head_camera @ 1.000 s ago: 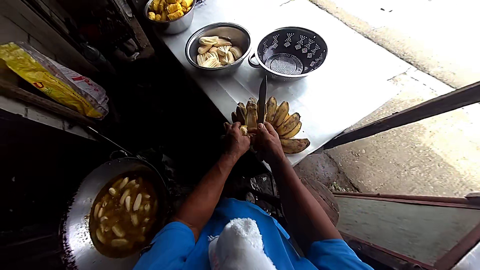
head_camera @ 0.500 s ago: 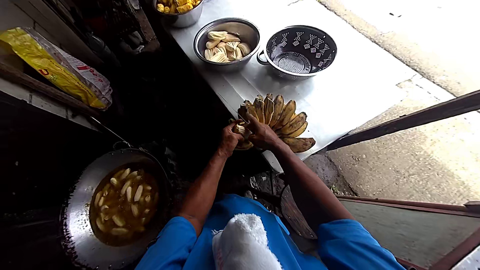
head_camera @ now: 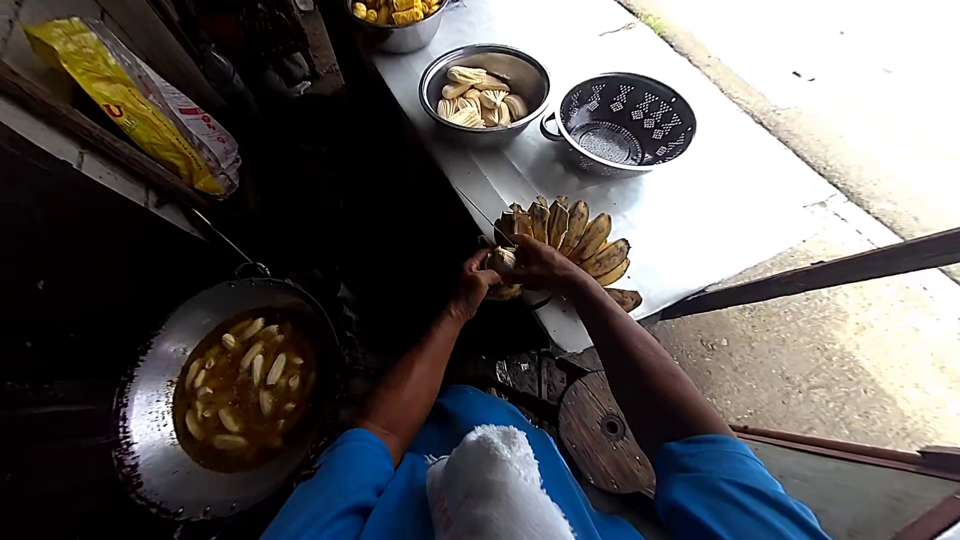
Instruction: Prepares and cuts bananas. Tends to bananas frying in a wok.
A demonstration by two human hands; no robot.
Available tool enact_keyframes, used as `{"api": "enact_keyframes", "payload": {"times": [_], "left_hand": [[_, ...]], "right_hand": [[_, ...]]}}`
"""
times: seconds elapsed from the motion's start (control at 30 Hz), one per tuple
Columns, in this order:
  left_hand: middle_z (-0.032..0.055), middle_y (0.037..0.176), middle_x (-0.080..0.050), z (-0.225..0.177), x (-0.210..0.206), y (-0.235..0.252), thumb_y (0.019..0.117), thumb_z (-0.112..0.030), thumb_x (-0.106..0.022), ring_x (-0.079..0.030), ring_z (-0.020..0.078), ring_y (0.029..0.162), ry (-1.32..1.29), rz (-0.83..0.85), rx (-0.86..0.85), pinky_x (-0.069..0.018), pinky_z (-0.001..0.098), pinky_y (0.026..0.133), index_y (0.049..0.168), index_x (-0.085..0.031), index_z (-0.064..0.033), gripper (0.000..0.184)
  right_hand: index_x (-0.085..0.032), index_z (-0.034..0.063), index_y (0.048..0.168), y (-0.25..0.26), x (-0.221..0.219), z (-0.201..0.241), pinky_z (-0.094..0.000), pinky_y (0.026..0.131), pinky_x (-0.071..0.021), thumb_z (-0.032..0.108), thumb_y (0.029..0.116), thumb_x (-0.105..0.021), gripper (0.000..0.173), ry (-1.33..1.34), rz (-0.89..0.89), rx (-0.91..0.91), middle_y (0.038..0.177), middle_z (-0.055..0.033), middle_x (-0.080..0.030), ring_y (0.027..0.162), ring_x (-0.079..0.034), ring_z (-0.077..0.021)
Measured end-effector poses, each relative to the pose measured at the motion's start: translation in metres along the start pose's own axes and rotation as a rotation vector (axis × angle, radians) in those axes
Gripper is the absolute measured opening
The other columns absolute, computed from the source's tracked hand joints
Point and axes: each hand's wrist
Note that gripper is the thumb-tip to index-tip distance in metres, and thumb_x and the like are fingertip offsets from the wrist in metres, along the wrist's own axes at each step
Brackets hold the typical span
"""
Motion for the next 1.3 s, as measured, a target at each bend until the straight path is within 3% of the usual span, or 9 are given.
{"api": "enact_keyframes", "payload": {"times": [0.17, 0.33, 0.47, 0.6, 0.73, 0.87, 1.1, 1.2, 1.3], "left_hand": [[0.0117, 0.137, -0.063, -0.001, -0.01, -0.007, 0.107, -0.05, -0.044, -0.065, 0.0255, 0.116, 0.098, -0.02, -0.008, -0.0544, 0.0514, 0.096, 0.15, -0.051, -0.0214, 0.053], [0.0214, 0.116, -0.068, 0.004, -0.018, 0.033, 0.1104, -0.029, -0.043, -0.065, 0.0263, 0.11, 0.115, -0.183, -0.096, -0.0514, 0.0471, 0.099, 0.125, -0.064, 0.0044, 0.042], [0.019, 0.102, -0.07, 0.004, -0.015, 0.036, 0.1089, -0.022, -0.045, -0.069, 0.027, 0.094, 0.274, -0.145, -0.196, -0.0556, 0.0483, 0.088, 0.12, -0.067, 0.0019, 0.035], [0.0192, 0.104, -0.07, 0.013, -0.016, 0.003, 0.1101, -0.029, -0.044, -0.07, 0.0277, 0.086, 0.242, -0.174, -0.179, -0.0588, 0.0478, 0.077, 0.135, -0.061, -0.0045, 0.039], [0.0183, 0.141, -0.057, 0.0, -0.014, -0.035, 0.1097, -0.04, -0.042, -0.067, 0.0272, 0.112, -0.015, -0.211, -0.099, -0.0583, 0.0467, 0.093, 0.152, -0.044, -0.0084, 0.053], [0.0097, 0.124, -0.063, -0.011, 0.009, -0.067, 0.1086, -0.04, -0.043, -0.066, 0.0188, 0.101, -0.513, -0.173, 0.075, -0.0573, 0.0404, 0.086, 0.145, -0.051, -0.0153, 0.045], [0.0099, 0.087, -0.065, 0.08, 0.147, -0.098, 0.1063, -0.026, -0.047, -0.063, 0.0153, 0.064, -1.024, -0.835, 0.379, -0.0543, 0.0274, 0.056, 0.116, -0.055, -0.0048, 0.025], [0.0113, 0.095, -0.056, 0.12, 0.226, -0.126, 0.1001, -0.014, -0.05, -0.06, 0.0198, 0.073, -1.135, -1.292, 0.164, -0.0559, 0.0332, 0.063, 0.116, -0.05, -0.0064, 0.018], [0.0162, 0.119, -0.053, 0.117, 0.279, -0.151, 0.1032, -0.016, -0.049, -0.061, 0.0259, 0.094, -1.144, -1.59, -0.009, -0.0578, 0.0392, 0.077, 0.136, -0.045, -0.006, 0.035]], "right_hand": [[-0.053, 0.0085, 0.139, -0.001, -0.008, -0.009, -0.0576, 0.089, -0.0546, 0.024, 0.0795, -0.085, 0.069, 0.027, -0.128, 0.014, 0.111, -0.0192, -0.068, 0.099, -0.068, -0.0314], [-0.055, 0.0148, 0.135, -0.014, -0.038, -0.012, -0.0606, 0.074, -0.0543, 0.026, 0.0857, -0.079, 0.056, 0.089, -0.462, -0.034, 0.104, -0.0167, -0.069, 0.087, -0.068, -0.0331], [-0.055, 0.0169, 0.132, -0.015, -0.05, -0.013, -0.0517, 0.071, -0.0554, 0.03, 0.0885, -0.076, 0.05, 0.301, -0.632, -0.116, 0.103, -0.0111, -0.067, 0.081, -0.066, -0.0249], [-0.047, 0.0174, 0.132, -0.024, -0.036, -0.001, -0.0339, 0.05, -0.054, 0.034, 0.0969, -0.07, 0.046, 0.811, -0.799, -0.203, 0.09, -0.0025, -0.06, 0.055, -0.056, -0.0121], [-0.053, 0.0196, 0.124, -0.049, -0.037, 0.031, -0.0304, 0.044, -0.0508, 0.034, 0.0971, -0.07, 0.035, 0.707, -0.602, -0.16, 0.079, -0.0024, -0.059, 0.048, -0.053, -0.0124], [-0.057, 0.0206, 0.135, -0.055, -0.095, 0.06, -0.0335, 0.05, -0.0538, 0.046, 0.1018, -0.059, 0.042, 0.442, -0.303, -0.016, 0.083, -0.0046, -0.065, 0.057, -0.059, -0.0159], [-0.057, 0.015, 0.136, -0.051, -0.112, 0.073, -0.0287, 0.049, -0.0534, 0.042, 0.1093, -0.043, 0.041, 0.512, -0.167, 0.06, 0.081, 0.0002, -0.063, 0.055, -0.057, -0.0108], [-0.055, 0.011, 0.137, -0.056, -0.094, 0.062, -0.0272, 0.045, -0.0532, 0.035, 0.1113, -0.039, 0.038, 0.54, -0.228, 0.026, 0.077, 0.0006, -0.064, 0.051, -0.057, -0.0104], [-0.051, 0.0088, 0.135, -0.064, -0.081, 0.049, -0.0243, 0.043, -0.0499, 0.031, 0.1126, -0.031, 0.037, 0.598, -0.298, -0.017, 0.071, 0.0029, -0.063, 0.048, -0.056, -0.0083]]}}
Point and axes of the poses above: each hand's wrist, its own y-axis towards the middle knuckle, its own x-axis out of the back of the hand, z = x × y
